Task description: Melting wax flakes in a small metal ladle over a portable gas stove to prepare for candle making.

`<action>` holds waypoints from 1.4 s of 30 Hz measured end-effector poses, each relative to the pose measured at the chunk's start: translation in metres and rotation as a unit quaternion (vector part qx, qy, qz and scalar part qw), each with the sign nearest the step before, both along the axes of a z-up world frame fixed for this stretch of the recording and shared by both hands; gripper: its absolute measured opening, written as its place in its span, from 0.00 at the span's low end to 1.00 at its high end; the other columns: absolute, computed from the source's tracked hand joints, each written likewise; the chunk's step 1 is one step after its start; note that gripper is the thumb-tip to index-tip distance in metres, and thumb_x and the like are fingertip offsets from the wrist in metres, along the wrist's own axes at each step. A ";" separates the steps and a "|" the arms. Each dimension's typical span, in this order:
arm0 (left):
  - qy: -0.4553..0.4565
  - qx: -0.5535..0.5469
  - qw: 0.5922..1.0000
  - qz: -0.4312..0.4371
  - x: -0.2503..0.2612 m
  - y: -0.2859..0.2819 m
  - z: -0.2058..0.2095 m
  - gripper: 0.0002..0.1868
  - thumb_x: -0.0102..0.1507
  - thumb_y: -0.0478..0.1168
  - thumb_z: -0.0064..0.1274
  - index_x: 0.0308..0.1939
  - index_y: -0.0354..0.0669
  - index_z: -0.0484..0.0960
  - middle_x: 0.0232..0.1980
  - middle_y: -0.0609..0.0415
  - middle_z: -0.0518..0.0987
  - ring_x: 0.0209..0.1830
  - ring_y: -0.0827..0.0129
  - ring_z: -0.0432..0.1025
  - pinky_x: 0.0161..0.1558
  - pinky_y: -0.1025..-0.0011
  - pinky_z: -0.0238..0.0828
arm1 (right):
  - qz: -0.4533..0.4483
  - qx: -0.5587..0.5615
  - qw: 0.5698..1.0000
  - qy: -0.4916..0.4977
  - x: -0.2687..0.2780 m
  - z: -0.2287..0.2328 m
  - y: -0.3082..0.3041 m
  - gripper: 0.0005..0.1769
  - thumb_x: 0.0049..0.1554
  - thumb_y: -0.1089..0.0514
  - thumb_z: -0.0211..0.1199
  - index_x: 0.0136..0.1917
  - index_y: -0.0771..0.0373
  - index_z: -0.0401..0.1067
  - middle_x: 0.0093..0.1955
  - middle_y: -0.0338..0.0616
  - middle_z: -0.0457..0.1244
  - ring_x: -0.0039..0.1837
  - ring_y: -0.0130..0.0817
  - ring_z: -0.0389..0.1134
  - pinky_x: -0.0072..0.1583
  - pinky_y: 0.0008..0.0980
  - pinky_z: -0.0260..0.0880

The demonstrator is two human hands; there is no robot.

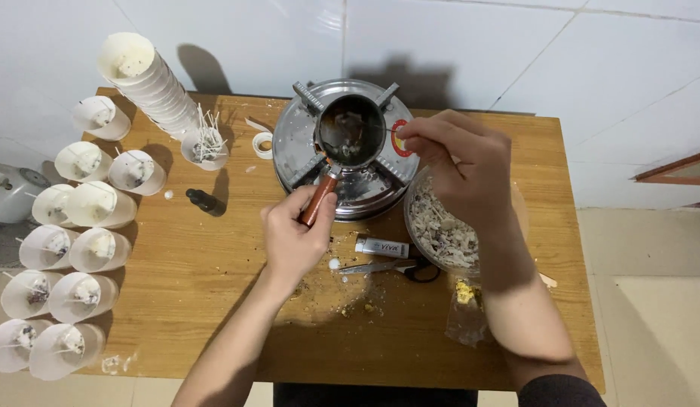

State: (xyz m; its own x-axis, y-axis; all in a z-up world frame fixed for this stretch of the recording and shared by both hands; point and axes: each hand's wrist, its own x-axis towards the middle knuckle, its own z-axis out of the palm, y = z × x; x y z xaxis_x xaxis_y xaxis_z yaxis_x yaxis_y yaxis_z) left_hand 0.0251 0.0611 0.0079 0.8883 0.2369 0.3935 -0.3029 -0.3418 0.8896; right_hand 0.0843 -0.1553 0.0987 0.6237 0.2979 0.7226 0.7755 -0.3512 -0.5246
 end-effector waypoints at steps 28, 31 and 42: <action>-0.098 0.113 0.985 0.083 0.004 -0.002 -0.015 0.01 0.58 0.37 0.63 0.32 0.45 0.86 0.16 0.46 0.75 0.17 0.51 0.74 0.20 0.65 0.68 | -0.032 0.220 0.915 0.336 0.017 -0.040 0.017 0.10 0.67 0.65 0.54 0.48 0.70 0.76 0.31 0.50 0.65 0.32 0.36 0.68 0.38 0.35 0.75; -0.084 0.083 0.989 0.085 0.004 -0.003 -0.014 0.01 0.59 0.37 0.62 0.32 0.47 0.87 0.15 0.49 0.74 0.17 0.55 0.74 0.20 0.67 0.68 | -0.018 0.341 0.822 0.455 0.032 -0.060 0.014 0.08 0.64 0.64 0.56 0.50 0.70 0.74 0.32 0.49 0.68 0.35 0.37 0.74 0.38 0.33 0.79; -0.004 -0.001 0.998 0.060 0.001 -0.004 -0.003 0.04 0.59 0.37 0.60 0.29 0.46 0.88 0.10 0.51 0.68 0.11 0.69 0.63 0.16 0.72 0.56 | -0.025 0.316 0.886 0.339 0.019 -0.038 0.012 0.12 0.69 0.61 0.53 0.55 0.71 0.74 0.37 0.52 0.67 0.39 0.37 0.73 0.46 0.36 0.82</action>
State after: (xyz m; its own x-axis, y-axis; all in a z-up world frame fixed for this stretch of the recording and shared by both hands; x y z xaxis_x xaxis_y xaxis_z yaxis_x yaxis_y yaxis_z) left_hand 0.0262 0.0573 0.0052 0.8501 0.3421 0.4003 -0.2673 -0.3746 0.8878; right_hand 0.1037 -0.1431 0.0612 0.9793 -0.0726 0.1889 0.1981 0.1535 -0.9681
